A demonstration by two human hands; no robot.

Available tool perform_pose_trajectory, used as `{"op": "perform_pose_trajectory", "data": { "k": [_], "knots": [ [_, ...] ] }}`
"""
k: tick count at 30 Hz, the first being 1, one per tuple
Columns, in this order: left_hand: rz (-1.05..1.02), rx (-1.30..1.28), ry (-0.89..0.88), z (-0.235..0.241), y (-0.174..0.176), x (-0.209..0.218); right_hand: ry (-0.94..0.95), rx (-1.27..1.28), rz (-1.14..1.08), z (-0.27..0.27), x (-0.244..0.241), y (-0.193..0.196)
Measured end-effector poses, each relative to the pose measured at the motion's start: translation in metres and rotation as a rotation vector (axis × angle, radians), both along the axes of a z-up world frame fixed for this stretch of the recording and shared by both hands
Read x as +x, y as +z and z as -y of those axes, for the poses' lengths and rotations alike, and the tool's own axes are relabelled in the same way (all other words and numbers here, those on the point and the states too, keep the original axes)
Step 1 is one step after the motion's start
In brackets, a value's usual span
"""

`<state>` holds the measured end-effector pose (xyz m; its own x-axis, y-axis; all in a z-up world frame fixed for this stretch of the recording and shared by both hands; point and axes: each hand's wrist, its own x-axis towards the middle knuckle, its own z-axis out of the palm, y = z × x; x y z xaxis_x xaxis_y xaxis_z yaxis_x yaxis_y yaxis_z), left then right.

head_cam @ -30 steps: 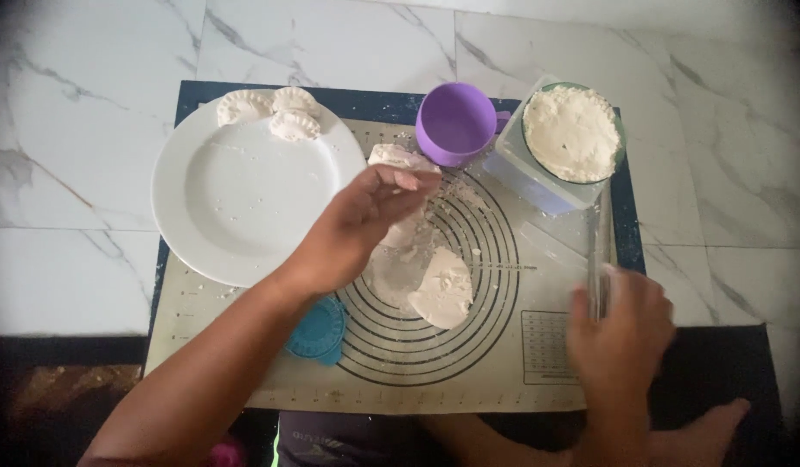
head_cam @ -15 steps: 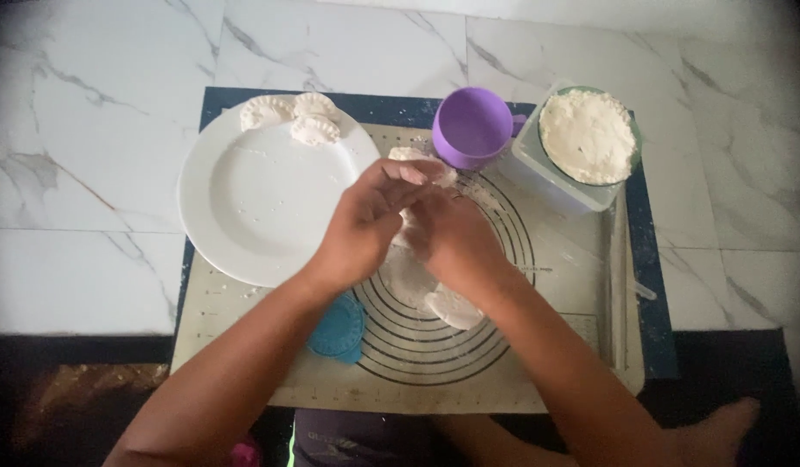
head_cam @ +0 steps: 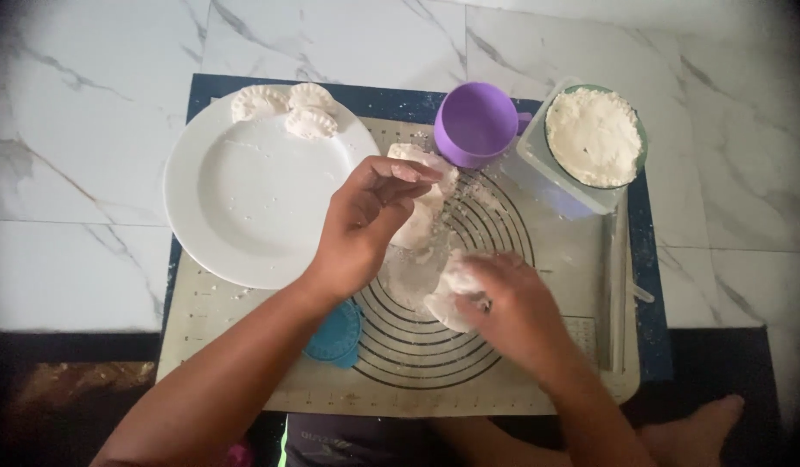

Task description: Manually tearing dough, rolling it into balls, and using a rolling pin and mold on a silicone mat.

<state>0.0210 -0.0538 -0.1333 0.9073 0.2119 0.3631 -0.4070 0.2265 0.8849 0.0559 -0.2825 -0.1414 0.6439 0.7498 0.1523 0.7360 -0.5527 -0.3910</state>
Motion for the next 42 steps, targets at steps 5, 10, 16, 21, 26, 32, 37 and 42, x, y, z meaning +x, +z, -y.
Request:
{"op": "perform_pose_trajectory", "data": {
  "k": [5, 10, 16, 21, 26, 32, 37, 42],
  "knots": [
    [0.006, 0.028, 0.003, 0.002, 0.001, -0.001, -0.039, -0.131, 0.072, 0.000, -0.001, -0.014],
    [0.007, 0.059, 0.008, 0.000, -0.001, 0.000, -0.121, -0.177, -0.260, -0.008, -0.011, -0.018],
    [0.004, 0.027, 0.000, 0.001, 0.000, 0.000, -0.129, 0.028, -0.209, -0.005, -0.027, -0.034],
    [0.001, 0.037, -0.005, 0.000, -0.007, 0.003, -0.061, 0.138, 0.080, 0.000, -0.031, -0.056],
    [0.000, 0.039, 0.002, 0.000, -0.011, 0.002, -0.041, 0.149, 0.227, -0.006, -0.030, -0.060],
    [0.021, 0.028, 0.003, -0.002, -0.008, 0.001, -0.080, 0.293, 0.128, -0.013, -0.026, -0.047],
    [0.026, 0.029, -0.004, -0.001, -0.006, -0.002, -0.149, 0.341, 0.002, -0.012, -0.008, -0.008],
    [-0.005, 0.029, -0.013, 0.000, -0.006, -0.002, -0.120, 0.123, -0.152, -0.009, -0.015, 0.003]
  ]
}}
